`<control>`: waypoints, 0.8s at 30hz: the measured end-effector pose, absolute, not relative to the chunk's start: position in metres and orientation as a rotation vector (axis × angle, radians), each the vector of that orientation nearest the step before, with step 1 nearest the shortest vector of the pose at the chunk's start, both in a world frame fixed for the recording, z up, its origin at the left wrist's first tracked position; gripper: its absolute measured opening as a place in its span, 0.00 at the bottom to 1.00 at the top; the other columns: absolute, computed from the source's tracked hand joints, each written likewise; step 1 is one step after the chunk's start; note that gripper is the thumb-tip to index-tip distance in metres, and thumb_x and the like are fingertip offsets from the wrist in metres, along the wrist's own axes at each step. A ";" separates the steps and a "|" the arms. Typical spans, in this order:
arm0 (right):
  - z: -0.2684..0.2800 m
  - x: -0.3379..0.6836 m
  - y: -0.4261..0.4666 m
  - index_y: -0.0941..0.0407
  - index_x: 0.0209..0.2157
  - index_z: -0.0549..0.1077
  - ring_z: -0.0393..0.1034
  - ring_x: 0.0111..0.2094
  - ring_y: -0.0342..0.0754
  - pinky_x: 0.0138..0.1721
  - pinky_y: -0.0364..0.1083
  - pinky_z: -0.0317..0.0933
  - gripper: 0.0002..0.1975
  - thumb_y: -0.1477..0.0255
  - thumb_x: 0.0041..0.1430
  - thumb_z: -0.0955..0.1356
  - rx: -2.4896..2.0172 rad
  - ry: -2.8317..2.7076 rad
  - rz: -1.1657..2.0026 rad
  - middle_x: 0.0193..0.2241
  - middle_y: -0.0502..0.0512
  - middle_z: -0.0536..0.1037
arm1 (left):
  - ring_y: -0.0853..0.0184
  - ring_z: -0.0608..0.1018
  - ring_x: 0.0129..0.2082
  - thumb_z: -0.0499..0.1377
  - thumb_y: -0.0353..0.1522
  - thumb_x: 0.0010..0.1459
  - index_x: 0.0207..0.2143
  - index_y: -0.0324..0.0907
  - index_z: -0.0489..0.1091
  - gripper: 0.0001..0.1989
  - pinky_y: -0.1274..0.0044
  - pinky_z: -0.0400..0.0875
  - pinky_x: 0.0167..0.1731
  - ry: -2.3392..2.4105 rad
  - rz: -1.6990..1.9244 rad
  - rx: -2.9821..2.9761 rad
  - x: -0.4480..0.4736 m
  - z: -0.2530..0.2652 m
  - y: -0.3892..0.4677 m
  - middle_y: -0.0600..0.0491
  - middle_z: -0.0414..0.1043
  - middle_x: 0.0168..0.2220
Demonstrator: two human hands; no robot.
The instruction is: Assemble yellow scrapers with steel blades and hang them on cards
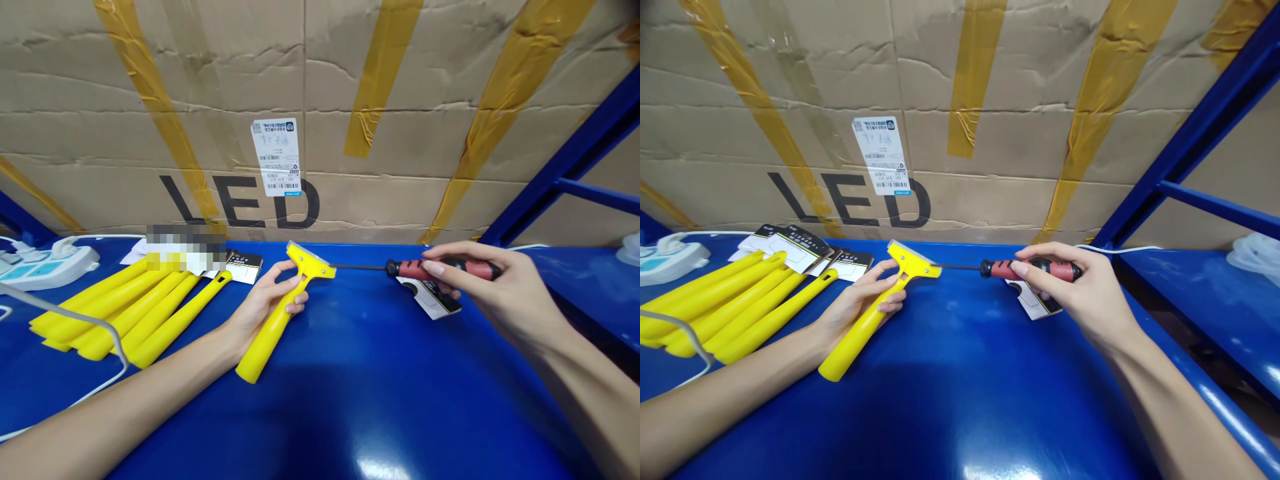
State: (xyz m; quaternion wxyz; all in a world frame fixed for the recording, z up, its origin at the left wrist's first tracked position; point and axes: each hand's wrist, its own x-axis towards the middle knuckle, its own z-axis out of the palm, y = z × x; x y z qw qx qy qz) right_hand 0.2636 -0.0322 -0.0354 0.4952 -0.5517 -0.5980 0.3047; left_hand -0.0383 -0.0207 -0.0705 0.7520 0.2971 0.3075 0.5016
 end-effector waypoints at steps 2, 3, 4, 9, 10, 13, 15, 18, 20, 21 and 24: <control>-0.035 0.267 -0.032 0.54 0.33 0.81 0.63 0.21 0.43 0.22 0.44 0.56 0.18 0.56 0.46 0.79 -1.358 -1.496 0.676 0.21 0.51 0.75 | 0.76 0.72 0.22 0.57 0.21 0.61 0.45 0.42 0.64 0.13 0.86 0.65 0.20 0.680 1.093 0.653 -0.038 -0.070 -0.021 0.52 0.70 0.34; -0.034 0.267 -0.033 0.54 0.33 0.81 0.63 0.21 0.43 0.22 0.44 0.56 0.18 0.56 0.46 0.78 -1.357 -1.529 0.654 0.21 0.51 0.75 | 0.77 0.71 0.22 0.57 0.21 0.61 0.45 0.42 0.64 0.13 0.86 0.65 0.20 0.682 1.093 0.654 -0.038 -0.070 -0.021 0.52 0.70 0.34; -0.033 0.267 -0.033 0.54 0.32 0.81 0.63 0.22 0.43 0.22 0.44 0.56 0.18 0.55 0.47 0.78 -1.351 -1.557 0.637 0.23 0.51 0.76 | 0.77 0.71 0.22 0.57 0.21 0.61 0.44 0.42 0.63 0.12 0.86 0.64 0.20 0.683 1.095 0.653 -0.038 -0.070 -0.022 0.52 0.70 0.34; -0.032 0.263 -0.035 0.54 0.32 0.81 0.62 0.20 0.42 0.22 0.44 0.54 0.18 0.54 0.48 0.77 -1.358 -1.591 0.570 0.22 0.51 0.76 | 0.76 0.71 0.22 0.58 0.21 0.60 0.44 0.43 0.63 0.13 0.86 0.64 0.20 0.684 1.094 0.659 -0.036 -0.071 -0.020 0.51 0.70 0.35; -0.032 0.262 -0.035 0.54 0.32 0.81 0.62 0.20 0.42 0.21 0.44 0.54 0.18 0.54 0.48 0.77 -1.358 -1.588 0.557 0.22 0.51 0.76 | 0.76 0.71 0.22 0.59 0.21 0.60 0.44 0.43 0.63 0.13 0.86 0.64 0.20 0.683 1.092 0.665 -0.036 -0.071 -0.020 0.51 0.70 0.35; -0.034 0.262 -0.034 0.54 0.32 0.81 0.64 0.22 0.43 0.22 0.44 0.54 0.18 0.55 0.49 0.77 -1.350 -1.590 0.529 0.25 0.52 0.78 | 0.76 0.71 0.22 0.60 0.21 0.58 0.43 0.42 0.64 0.13 0.86 0.63 0.20 0.680 1.087 0.680 -0.036 -0.071 -0.021 0.52 0.70 0.35; -0.034 0.263 -0.034 0.54 0.32 0.81 0.66 0.23 0.44 0.23 0.44 0.56 0.17 0.55 0.49 0.77 -1.349 -1.609 0.521 0.27 0.53 0.79 | 0.77 0.71 0.22 0.61 0.22 0.57 0.43 0.43 0.64 0.14 0.86 0.62 0.20 0.684 1.084 0.688 -0.037 -0.071 -0.022 0.52 0.70 0.35; -0.035 0.262 -0.033 0.53 0.34 0.81 0.70 0.27 0.46 0.27 0.45 0.61 0.16 0.56 0.50 0.76 -1.355 -1.658 0.470 0.30 0.53 0.81 | 0.77 0.70 0.21 0.62 0.23 0.58 0.43 0.44 0.63 0.14 0.86 0.61 0.20 0.707 1.077 0.724 -0.037 -0.070 -0.023 0.54 0.70 0.32; -0.036 0.260 -0.034 0.52 0.36 0.80 0.71 0.30 0.47 0.30 0.46 0.64 0.17 0.56 0.50 0.77 -1.336 -1.689 0.390 0.36 0.54 0.81 | 0.77 0.69 0.21 0.62 0.24 0.59 0.43 0.45 0.62 0.14 0.86 0.61 0.21 0.740 1.074 0.771 -0.037 -0.070 -0.025 0.55 0.69 0.29; -0.037 0.260 -0.034 0.52 0.38 0.80 0.71 0.30 0.47 0.31 0.47 0.64 0.17 0.57 0.50 0.77 -1.320 -1.694 0.345 0.37 0.54 0.81 | 0.76 0.69 0.21 0.63 0.25 0.59 0.43 0.45 0.61 0.14 0.86 0.61 0.21 0.756 1.073 0.802 -0.036 -0.070 -0.026 0.56 0.69 0.28; -0.037 0.259 -0.036 0.51 0.38 0.77 0.63 0.22 0.44 0.24 0.45 0.59 0.16 0.55 0.54 0.74 -1.354 -1.664 0.279 0.24 0.49 0.75 | 0.75 0.69 0.21 0.63 0.27 0.60 0.44 0.46 0.60 0.15 0.85 0.62 0.23 0.791 1.070 0.904 -0.033 -0.069 -0.031 0.57 0.69 0.25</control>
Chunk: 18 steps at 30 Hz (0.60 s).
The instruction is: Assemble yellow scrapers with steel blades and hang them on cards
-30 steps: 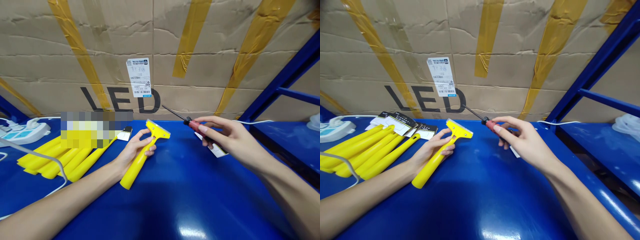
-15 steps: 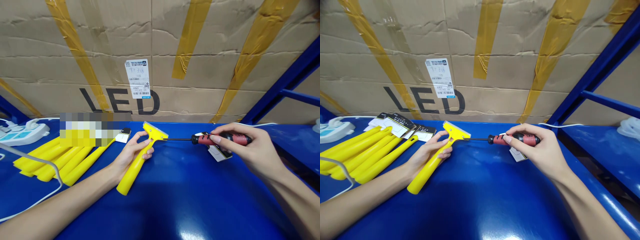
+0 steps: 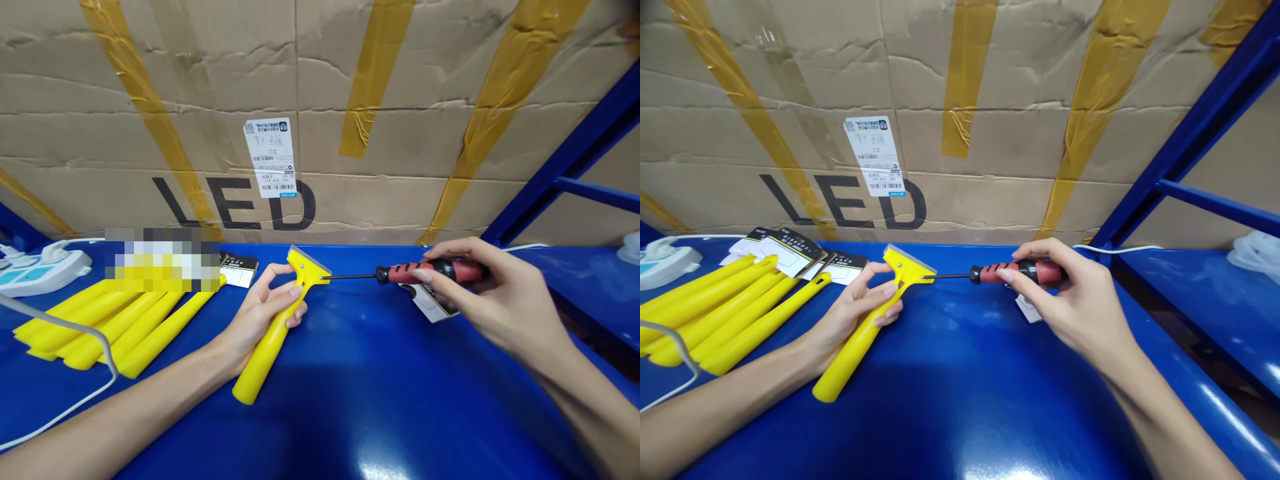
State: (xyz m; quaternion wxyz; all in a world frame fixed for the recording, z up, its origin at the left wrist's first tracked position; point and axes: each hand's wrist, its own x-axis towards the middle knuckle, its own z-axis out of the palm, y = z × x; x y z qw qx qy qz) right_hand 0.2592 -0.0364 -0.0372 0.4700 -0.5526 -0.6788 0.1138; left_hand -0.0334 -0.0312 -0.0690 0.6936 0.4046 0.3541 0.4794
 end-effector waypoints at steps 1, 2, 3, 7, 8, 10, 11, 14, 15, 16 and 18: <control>-0.036 0.260 -0.037 0.51 0.38 0.75 0.60 0.19 0.43 0.22 0.45 0.56 0.16 0.54 0.57 0.72 -1.389 -1.653 0.301 0.20 0.47 0.70 | 0.75 0.69 0.21 0.64 0.28 0.60 0.44 0.46 0.60 0.15 0.85 0.61 0.23 0.800 1.068 0.932 -0.033 -0.069 -0.033 0.58 0.68 0.25; -0.035 0.261 -0.038 0.50 0.39 0.74 0.58 0.18 0.43 0.20 0.44 0.54 0.16 0.53 0.59 0.71 -1.413 -1.645 0.361 0.18 0.46 0.68 | 0.75 0.68 0.21 0.64 0.29 0.60 0.44 0.46 0.59 0.16 0.84 0.61 0.23 0.812 1.066 0.954 -0.032 -0.068 -0.035 0.58 0.69 0.24; -0.033 0.262 -0.038 0.50 0.42 0.72 0.59 0.18 0.43 0.20 0.45 0.54 0.17 0.52 0.60 0.69 -1.409 -1.646 0.455 0.19 0.46 0.68 | 0.75 0.68 0.21 0.64 0.30 0.60 0.44 0.47 0.59 0.16 0.84 0.61 0.24 0.827 1.066 0.972 -0.031 -0.068 -0.037 0.58 0.69 0.24; -0.028 0.268 -0.037 0.48 0.49 0.67 0.68 0.24 0.47 0.25 0.47 0.63 0.22 0.53 0.59 0.71 -1.221 -1.671 0.865 0.27 0.50 0.74 | 0.76 0.68 0.21 0.66 0.32 0.59 0.44 0.47 0.58 0.18 0.83 0.61 0.25 0.887 1.102 0.997 -0.027 -0.065 -0.042 0.59 0.70 0.25; -0.029 0.268 -0.036 0.49 0.46 0.67 0.67 0.23 0.46 0.24 0.46 0.62 0.20 0.53 0.59 0.71 -1.207 -1.671 0.889 0.25 0.49 0.73 | 0.75 0.68 0.21 0.66 0.32 0.58 0.44 0.47 0.58 0.19 0.83 0.61 0.25 0.899 1.116 0.997 -0.026 -0.064 -0.043 0.59 0.70 0.25; -0.032 0.267 -0.034 0.51 0.40 0.67 0.60 0.19 0.42 0.20 0.43 0.56 0.17 0.52 0.62 0.68 -1.271 -1.655 0.828 0.21 0.46 0.69 | 0.75 0.67 0.21 0.67 0.33 0.58 0.44 0.47 0.58 0.20 0.82 0.61 0.25 0.920 1.140 0.999 -0.024 -0.064 -0.045 0.59 0.69 0.24; -0.034 0.266 -0.033 0.51 0.39 0.67 0.58 0.17 0.41 0.18 0.43 0.53 0.18 0.51 0.64 0.66 -1.325 -1.648 0.786 0.19 0.46 0.68 | 0.75 0.67 0.21 0.67 0.32 0.57 0.44 0.47 0.58 0.20 0.82 0.61 0.25 0.930 1.152 1.000 -0.024 -0.063 -0.046 0.60 0.69 0.24; -0.038 0.264 -0.033 0.50 0.43 0.68 0.64 0.20 0.43 0.20 0.43 0.58 0.18 0.50 0.65 0.65 -1.370 -1.629 0.842 0.24 0.47 0.72 | 0.75 0.67 0.21 0.67 0.32 0.57 0.44 0.47 0.57 0.20 0.82 0.61 0.25 0.964 1.179 1.001 -0.023 -0.061 -0.047 0.60 0.70 0.25; -0.038 0.263 -0.033 0.49 0.46 0.68 0.69 0.23 0.45 0.23 0.44 0.62 0.18 0.51 0.63 0.67 -1.321 -1.625 0.904 0.27 0.48 0.74 | 0.75 0.68 0.21 0.67 0.32 0.57 0.44 0.47 0.57 0.20 0.82 0.61 0.25 0.972 1.187 1.001 -0.022 -0.061 -0.047 0.60 0.69 0.25; -0.037 0.263 -0.033 0.49 0.48 0.66 0.71 0.26 0.46 0.25 0.44 0.64 0.20 0.53 0.61 0.69 -1.255 -1.616 0.955 0.29 0.49 0.75 | 0.75 0.68 0.21 0.67 0.32 0.57 0.44 0.47 0.58 0.20 0.82 0.61 0.25 0.977 1.193 1.004 -0.022 -0.060 -0.048 0.60 0.69 0.25; -0.035 0.261 -0.033 0.49 0.46 0.66 0.71 0.25 0.46 0.24 0.44 0.64 0.20 0.55 0.59 0.72 -1.170 -1.588 0.968 0.28 0.48 0.75 | 0.75 0.68 0.22 0.66 0.32 0.57 0.44 0.47 0.58 0.19 0.81 0.62 0.25 0.970 1.196 1.026 -0.022 -0.059 -0.049 0.60 0.69 0.24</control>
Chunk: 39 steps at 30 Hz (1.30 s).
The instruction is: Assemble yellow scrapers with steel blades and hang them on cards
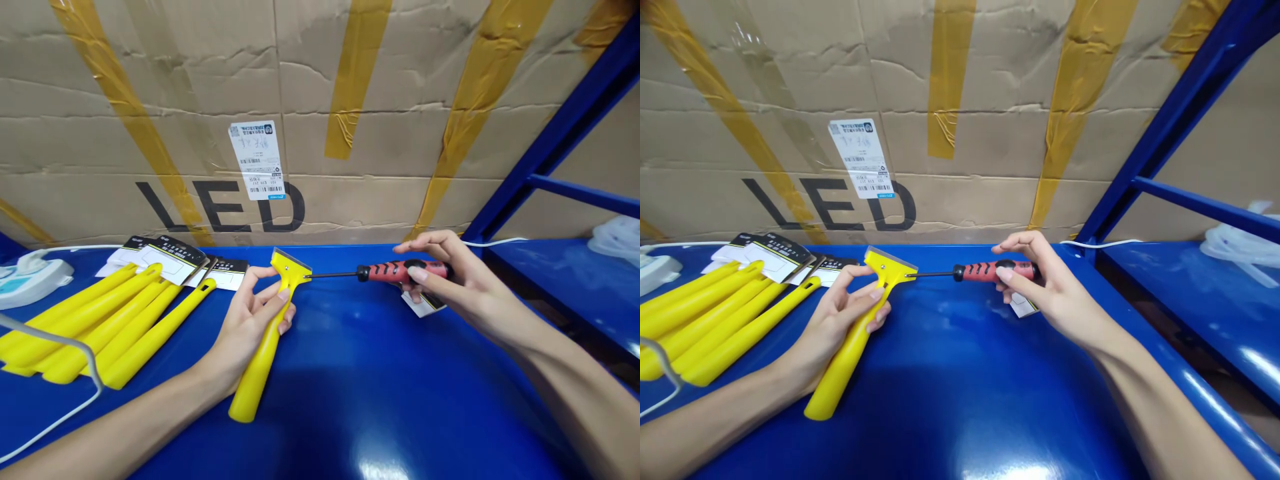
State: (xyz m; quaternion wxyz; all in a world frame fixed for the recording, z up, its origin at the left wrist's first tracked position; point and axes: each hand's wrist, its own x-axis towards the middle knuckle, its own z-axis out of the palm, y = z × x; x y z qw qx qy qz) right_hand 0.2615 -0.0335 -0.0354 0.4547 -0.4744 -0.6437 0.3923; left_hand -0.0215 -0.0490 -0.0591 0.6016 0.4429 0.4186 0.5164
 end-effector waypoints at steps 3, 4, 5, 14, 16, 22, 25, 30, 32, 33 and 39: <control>-0.035 0.260 -0.032 0.50 0.35 0.64 0.56 0.15 0.41 0.16 0.42 0.51 0.17 0.52 0.62 0.68 -1.265 -1.518 0.815 0.16 0.43 0.64 | 0.74 0.68 0.21 0.66 0.33 0.58 0.44 0.48 0.58 0.18 0.81 0.61 0.25 0.957 1.180 1.067 -0.019 -0.060 -0.051 0.60 0.69 0.24; -0.036 0.259 -0.032 0.50 0.34 0.63 0.54 0.14 0.41 0.15 0.42 0.49 0.18 0.51 0.63 0.67 -1.310 -1.497 0.786 0.15 0.43 0.62 | 0.74 0.68 0.21 0.65 0.33 0.58 0.44 0.48 0.58 0.18 0.81 0.61 0.25 0.958 1.172 1.073 -0.019 -0.061 -0.051 0.60 0.69 0.23; -0.036 0.260 -0.031 0.50 0.35 0.64 0.56 0.15 0.41 0.16 0.43 0.50 0.18 0.51 0.63 0.67 -1.332 -1.489 0.793 0.17 0.44 0.64 | 0.74 0.68 0.21 0.66 0.34 0.58 0.44 0.48 0.58 0.19 0.81 0.61 0.25 0.961 1.170 1.076 -0.019 -0.062 -0.051 0.60 0.69 0.23; -0.040 0.259 -0.033 0.51 0.36 0.64 0.53 0.14 0.40 0.16 0.41 0.49 0.18 0.50 0.65 0.64 -1.330 -1.544 0.815 0.16 0.42 0.63 | 0.73 0.69 0.21 0.67 0.34 0.56 0.42 0.47 0.58 0.20 0.80 0.61 0.24 0.952 1.215 1.083 -0.020 -0.062 -0.048 0.59 0.71 0.25; -0.041 0.259 -0.033 0.50 0.41 0.66 0.59 0.16 0.41 0.18 0.42 0.52 0.17 0.51 0.67 0.63 -1.323 -1.559 0.882 0.19 0.44 0.67 | 0.73 0.69 0.21 0.68 0.34 0.55 0.42 0.47 0.59 0.20 0.80 0.62 0.24 0.961 1.226 1.072 -0.020 -0.062 -0.047 0.59 0.70 0.24; -0.040 0.259 -0.033 0.50 0.42 0.65 0.64 0.20 0.43 0.21 0.42 0.58 0.16 0.55 0.62 0.70 -1.168 -1.602 0.962 0.23 0.45 0.71 | 0.73 0.69 0.21 0.68 0.34 0.54 0.43 0.48 0.58 0.21 0.80 0.63 0.24 0.969 1.239 1.075 -0.019 -0.062 -0.049 0.60 0.71 0.25; -0.041 0.257 -0.032 0.51 0.36 0.65 0.55 0.14 0.40 0.17 0.42 0.49 0.18 0.51 0.66 0.64 -1.325 -1.553 0.782 0.17 0.42 0.63 | 0.73 0.69 0.21 0.68 0.35 0.55 0.43 0.47 0.58 0.21 0.80 0.62 0.24 0.972 1.203 1.077 -0.017 -0.062 -0.050 0.60 0.70 0.24; -0.038 0.259 -0.033 0.50 0.46 0.66 0.72 0.27 0.46 0.26 0.44 0.63 0.20 0.53 0.60 0.70 -1.187 -1.624 1.021 0.29 0.49 0.76 | 0.73 0.69 0.21 0.69 0.35 0.53 0.42 0.47 0.58 0.22 0.81 0.62 0.24 1.004 1.229 1.058 -0.018 -0.059 -0.050 0.61 0.70 0.24; -0.037 0.258 -0.033 0.51 0.43 0.66 0.69 0.24 0.44 0.24 0.43 0.61 0.19 0.53 0.60 0.70 -1.175 -1.632 0.969 0.26 0.48 0.74 | 0.74 0.68 0.20 0.69 0.35 0.52 0.42 0.47 0.58 0.23 0.80 0.62 0.24 0.999 1.226 1.060 -0.018 -0.058 -0.049 0.61 0.69 0.24; -0.038 0.258 -0.033 0.51 0.40 0.66 0.64 0.20 0.43 0.21 0.42 0.57 0.18 0.52 0.62 0.68 -1.219 -1.621 0.896 0.22 0.46 0.71 | 0.73 0.68 0.20 0.69 0.35 0.53 0.42 0.47 0.58 0.22 0.80 0.62 0.24 0.990 1.220 1.067 -0.018 -0.058 -0.049 0.61 0.69 0.24; -0.040 0.261 -0.032 0.50 0.44 0.66 0.67 0.23 0.44 0.24 0.42 0.59 0.19 0.51 0.63 0.67 -1.290 -1.630 0.950 0.24 0.47 0.73 | 0.74 0.68 0.20 0.67 0.34 0.55 0.43 0.47 0.58 0.21 0.80 0.62 0.24 0.988 1.215 1.092 -0.019 -0.059 -0.049 0.61 0.70 0.24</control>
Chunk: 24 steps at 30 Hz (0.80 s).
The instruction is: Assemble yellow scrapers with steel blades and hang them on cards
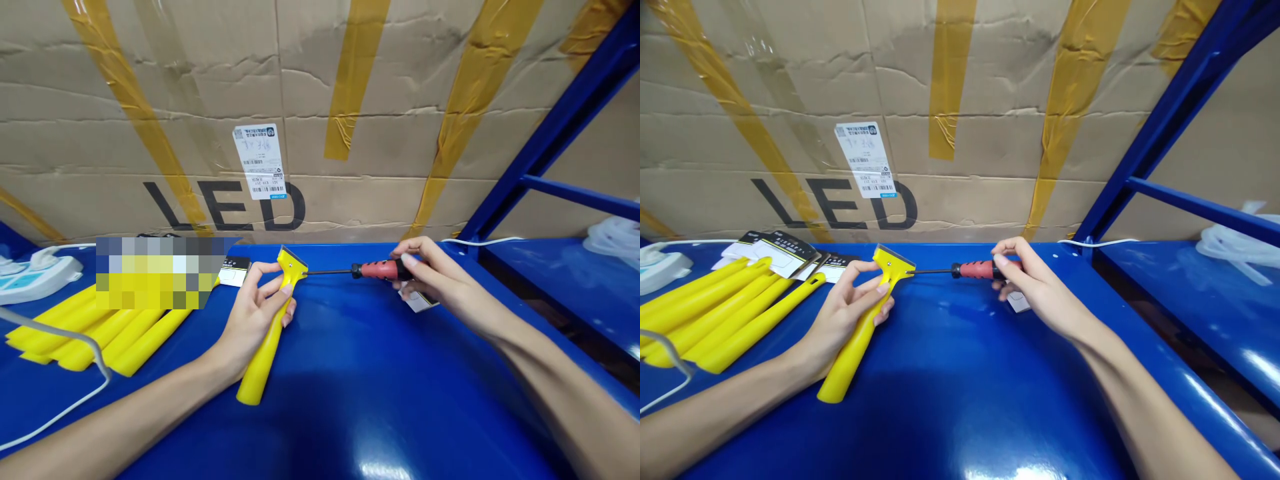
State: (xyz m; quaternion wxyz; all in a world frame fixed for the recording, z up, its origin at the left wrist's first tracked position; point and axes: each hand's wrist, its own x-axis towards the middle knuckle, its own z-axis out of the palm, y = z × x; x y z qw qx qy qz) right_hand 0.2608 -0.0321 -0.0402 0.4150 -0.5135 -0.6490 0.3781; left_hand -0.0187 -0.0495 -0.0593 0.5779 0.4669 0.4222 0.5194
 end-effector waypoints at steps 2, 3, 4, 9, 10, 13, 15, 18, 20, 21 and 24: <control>-0.040 0.261 -0.032 0.50 0.47 0.65 0.71 0.28 0.46 0.26 0.42 0.61 0.21 0.53 0.59 0.71 -1.194 -1.647 1.012 0.29 0.48 0.75 | 0.74 0.68 0.20 0.67 0.33 0.55 0.42 0.47 0.57 0.20 0.80 0.62 0.25 0.997 1.218 1.082 -0.019 -0.059 -0.049 0.60 0.70 0.25; -0.040 0.261 -0.032 0.50 0.45 0.65 0.69 0.26 0.45 0.25 0.42 0.60 0.21 0.54 0.59 0.71 -1.185 -1.648 0.989 0.27 0.47 0.73 | 0.74 0.68 0.20 0.67 0.33 0.55 0.42 0.47 0.57 0.20 0.80 0.62 0.24 0.997 1.216 1.082 -0.019 -0.059 -0.049 0.60 0.71 0.25; -0.041 0.261 -0.031 0.51 0.43 0.65 0.66 0.23 0.43 0.22 0.41 0.57 0.19 0.53 0.60 0.70 -1.210 -1.641 0.937 0.25 0.46 0.71 | 0.74 0.68 0.20 0.67 0.33 0.55 0.42 0.47 0.57 0.20 0.80 0.62 0.24 0.994 1.211 1.087 -0.018 -0.060 -0.049 0.60 0.71 0.25; -0.044 0.261 -0.030 0.52 0.39 0.66 0.59 0.18 0.40 0.20 0.42 0.53 0.19 0.49 0.67 0.62 -1.395 -1.666 0.801 0.22 0.45 0.68 | 0.74 0.69 0.20 0.67 0.34 0.56 0.43 0.47 0.58 0.20 0.81 0.62 0.24 0.984 1.208 1.106 -0.019 -0.059 -0.049 0.60 0.71 0.26; -0.044 0.261 -0.031 0.51 0.42 0.66 0.64 0.21 0.42 0.22 0.42 0.56 0.19 0.50 0.66 0.63 -1.362 -1.691 0.862 0.24 0.47 0.71 | 0.74 0.69 0.21 0.67 0.34 0.55 0.43 0.47 0.58 0.20 0.81 0.62 0.24 0.989 1.217 1.098 -0.019 -0.059 -0.049 0.60 0.71 0.26; -0.044 0.261 -0.032 0.50 0.48 0.63 0.69 0.27 0.44 0.26 0.43 0.61 0.20 0.53 0.63 0.68 -1.211 -1.720 0.986 0.29 0.48 0.74 | 0.74 0.69 0.21 0.67 0.33 0.55 0.42 0.47 0.58 0.20 0.81 0.63 0.24 1.004 1.236 1.077 -0.020 -0.060 -0.048 0.60 0.71 0.26; -0.046 0.260 -0.031 0.51 0.42 0.64 0.62 0.21 0.41 0.22 0.42 0.56 0.17 0.52 0.65 0.66 -1.236 -1.683 0.899 0.23 0.45 0.69 | 0.74 0.69 0.21 0.66 0.33 0.56 0.43 0.47 0.57 0.20 0.81 0.63 0.24 1.003 1.222 1.083 -0.020 -0.060 -0.048 0.60 0.71 0.25; -0.048 0.260 -0.030 0.52 0.36 0.64 0.56 0.16 0.39 0.19 0.42 0.52 0.20 0.49 0.68 0.60 -1.385 -1.645 0.741 0.19 0.44 0.65 | 0.74 0.69 0.20 0.66 0.33 0.57 0.43 0.47 0.57 0.19 0.81 0.63 0.24 0.988 1.200 1.106 -0.020 -0.061 -0.048 0.61 0.70 0.23; -0.048 0.261 -0.030 0.51 0.42 0.65 0.63 0.20 0.41 0.21 0.42 0.56 0.19 0.50 0.67 0.62 -1.369 -1.692 0.805 0.23 0.47 0.70 | 0.74 0.69 0.21 0.66 0.33 0.57 0.43 0.47 0.58 0.19 0.81 0.63 0.24 0.990 1.210 1.099 -0.020 -0.061 -0.048 0.61 0.70 0.24; -0.047 0.262 -0.030 0.50 0.45 0.65 0.66 0.22 0.43 0.22 0.42 0.58 0.18 0.51 0.66 0.65 -1.319 -1.721 0.875 0.26 0.48 0.73 | 0.75 0.69 0.21 0.66 0.33 0.56 0.43 0.47 0.58 0.19 0.82 0.63 0.24 0.996 1.217 1.089 -0.021 -0.061 -0.048 0.61 0.70 0.24; -0.045 0.262 -0.031 0.50 0.47 0.63 0.64 0.22 0.43 0.22 0.43 0.57 0.19 0.54 0.64 0.68 -1.207 -1.732 0.957 0.27 0.47 0.72 | 0.75 0.69 0.21 0.66 0.33 0.56 0.43 0.47 0.58 0.20 0.82 0.63 0.24 1.008 1.223 1.067 -0.020 -0.061 -0.049 0.61 0.70 0.24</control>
